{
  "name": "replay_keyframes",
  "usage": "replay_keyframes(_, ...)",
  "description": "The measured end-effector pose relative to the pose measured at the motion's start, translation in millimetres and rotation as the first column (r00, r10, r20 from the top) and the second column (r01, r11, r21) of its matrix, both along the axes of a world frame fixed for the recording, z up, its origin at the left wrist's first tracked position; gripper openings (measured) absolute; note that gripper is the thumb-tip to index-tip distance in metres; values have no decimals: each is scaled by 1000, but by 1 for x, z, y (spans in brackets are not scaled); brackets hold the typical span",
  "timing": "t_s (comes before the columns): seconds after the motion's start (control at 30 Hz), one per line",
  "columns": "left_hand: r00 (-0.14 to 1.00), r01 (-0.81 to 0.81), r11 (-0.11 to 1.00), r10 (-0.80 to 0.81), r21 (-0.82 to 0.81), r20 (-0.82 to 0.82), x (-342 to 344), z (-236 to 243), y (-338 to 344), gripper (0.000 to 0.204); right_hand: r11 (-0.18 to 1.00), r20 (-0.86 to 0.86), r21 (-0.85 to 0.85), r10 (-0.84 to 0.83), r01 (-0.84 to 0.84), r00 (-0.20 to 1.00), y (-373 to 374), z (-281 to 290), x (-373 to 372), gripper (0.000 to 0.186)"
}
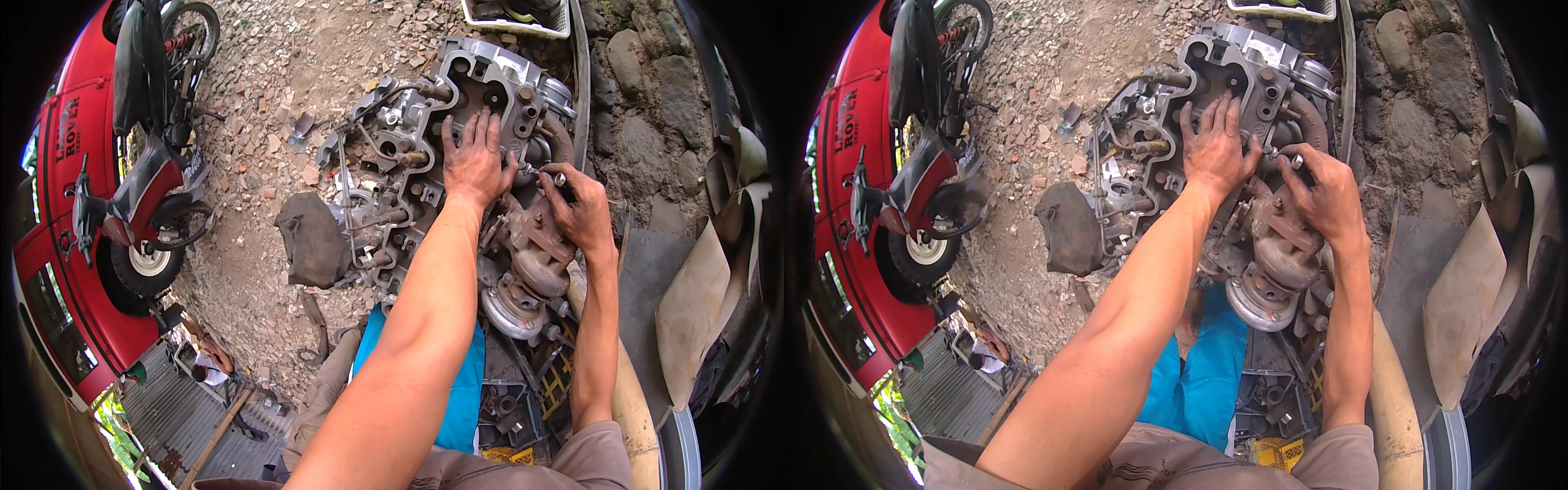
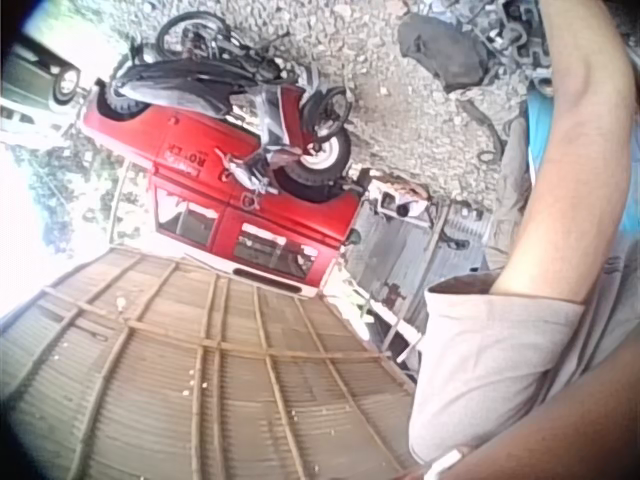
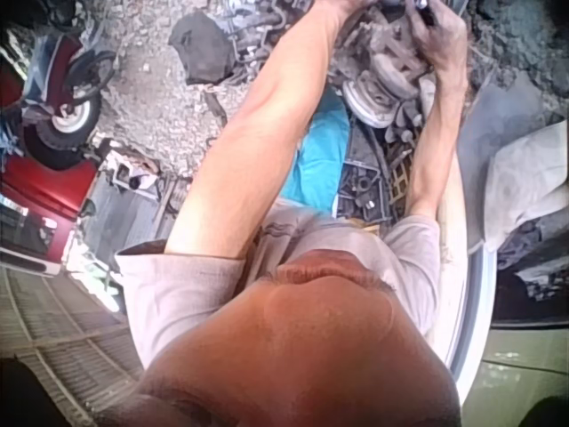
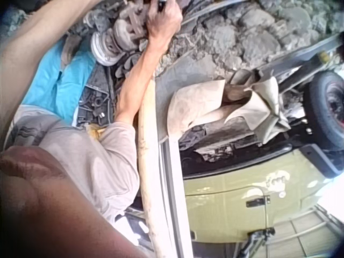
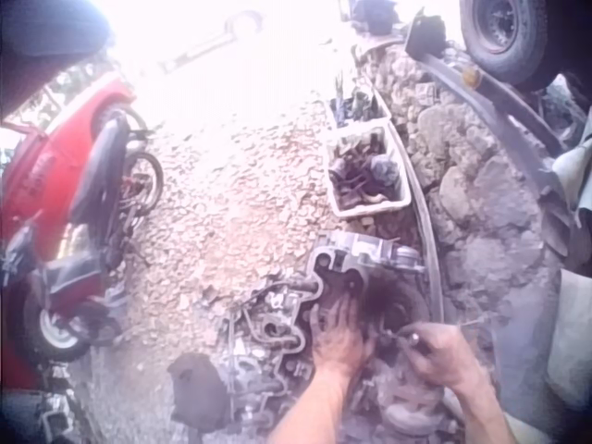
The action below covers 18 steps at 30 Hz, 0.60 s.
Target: The person is working on a disassembled car engine placed on the ground. They use a wrench to loosen and remove bolts from the engine block and turbocharger assembly. The person removes a metal gasket and continues to manipulate various engine components with their hands and tools.
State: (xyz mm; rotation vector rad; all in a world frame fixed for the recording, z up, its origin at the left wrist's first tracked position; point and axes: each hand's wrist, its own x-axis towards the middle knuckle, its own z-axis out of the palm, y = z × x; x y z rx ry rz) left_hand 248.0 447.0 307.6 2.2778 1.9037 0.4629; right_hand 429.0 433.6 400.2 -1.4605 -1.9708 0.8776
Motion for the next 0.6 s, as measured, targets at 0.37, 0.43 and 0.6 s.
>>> replay_keyframes(0.37,1000,3,1000,-3,6,-6,0,-2,0,66,958,49,-50,285,-283,957,11,7,-6,18)
replay_keyframes(0.43,1000,3,1000,-3,7,-4,-1,-3,-1,67,964,54,-89,257,-252,965,18,5,-8,19)
replay_keyframes(0.6,1000,0,1000,0,-1,6,-1,0,0,66,971,58,-150,-178,185,982,49,-17,-6,21)
